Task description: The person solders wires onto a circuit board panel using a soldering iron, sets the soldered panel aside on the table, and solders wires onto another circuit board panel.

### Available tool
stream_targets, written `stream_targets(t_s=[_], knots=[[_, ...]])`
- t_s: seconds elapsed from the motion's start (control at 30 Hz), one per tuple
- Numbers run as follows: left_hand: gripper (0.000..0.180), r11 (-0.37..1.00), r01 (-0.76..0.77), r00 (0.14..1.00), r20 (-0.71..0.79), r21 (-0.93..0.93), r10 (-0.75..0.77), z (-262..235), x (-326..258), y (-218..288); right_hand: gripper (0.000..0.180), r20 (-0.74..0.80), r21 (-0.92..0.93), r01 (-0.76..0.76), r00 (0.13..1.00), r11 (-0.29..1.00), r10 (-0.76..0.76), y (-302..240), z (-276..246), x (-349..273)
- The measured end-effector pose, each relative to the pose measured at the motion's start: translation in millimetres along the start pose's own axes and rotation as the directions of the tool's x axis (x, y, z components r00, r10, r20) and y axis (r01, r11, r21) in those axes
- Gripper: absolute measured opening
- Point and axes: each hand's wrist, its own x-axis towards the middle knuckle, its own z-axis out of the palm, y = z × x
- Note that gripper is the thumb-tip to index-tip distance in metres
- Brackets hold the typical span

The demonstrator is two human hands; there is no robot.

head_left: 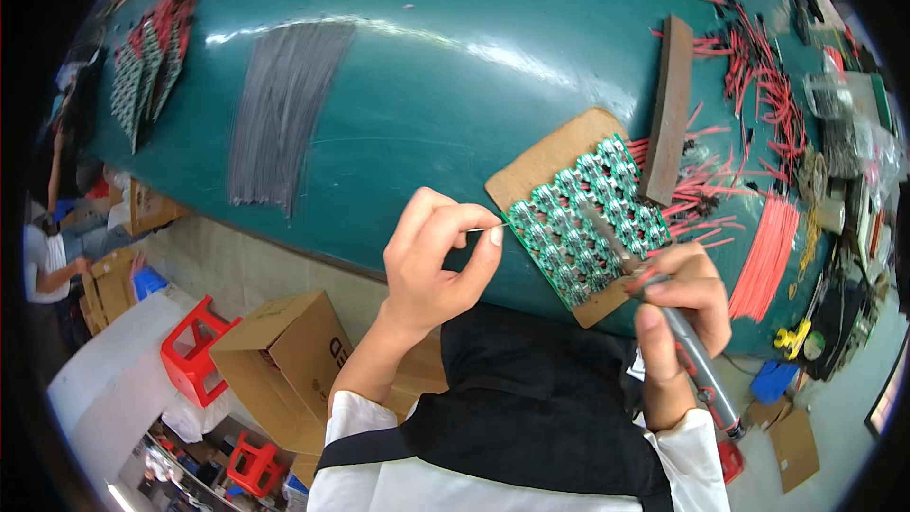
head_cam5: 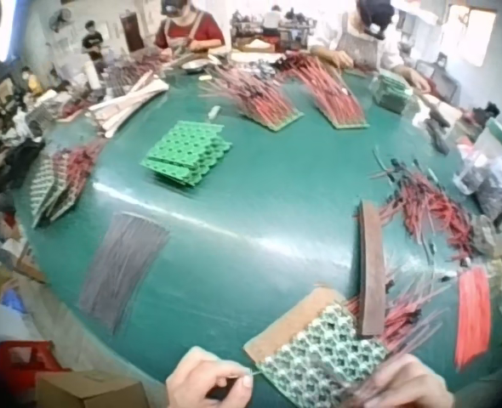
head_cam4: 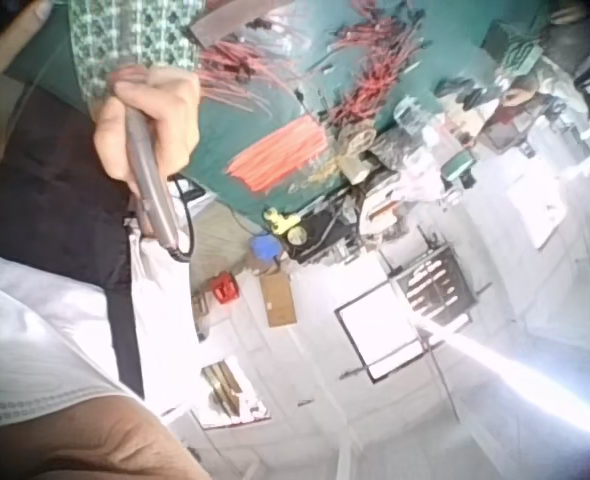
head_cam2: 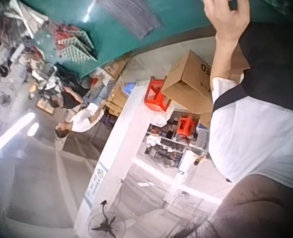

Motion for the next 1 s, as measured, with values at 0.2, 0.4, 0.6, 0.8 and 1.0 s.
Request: stream_targets(t_s=[0.2, 0.4, 0.6, 0.8, 1.0], knots=[[0.008, 0.997, -0.074, 0.993, -0.091, 0.023, 0.076, -1, -3, 6, 0.013, -0.19, -0.158, 0.152, 0.965, 0.976, -0.181, 15, -10, 16], [0.008, 0.984, -0.102, 0.975, -0.212, -0.144, 0.07, 3, -8, 2, 0.021, -0.149, 0.111, 0.132, 0.982, 0.985, -0.115, 49, -15, 10], [0.008, 0.982, -0.126, 0.974, -0.207, -0.139, 0.096, 6, -17, -3, 0.014, -0.431, 0.151, 0.18, 0.897, 0.972, -0.099, 40, -4, 7], [0.008, 0.975, -0.169, 0.967, -0.217, -0.142, 0.136, 4, -15, -4, 0.015, -0.431, 0.145, 0.158, 0.898, 0.977, -0.082, 34, -2, 9], [0.009, 0.979, -0.148, 0.962, -0.249, -0.142, 0.11, 4, -19, -2, 0.014, -0.417, 0.179, 0.215, 0.901, 0.96, -0.123, 36, 1, 7]])
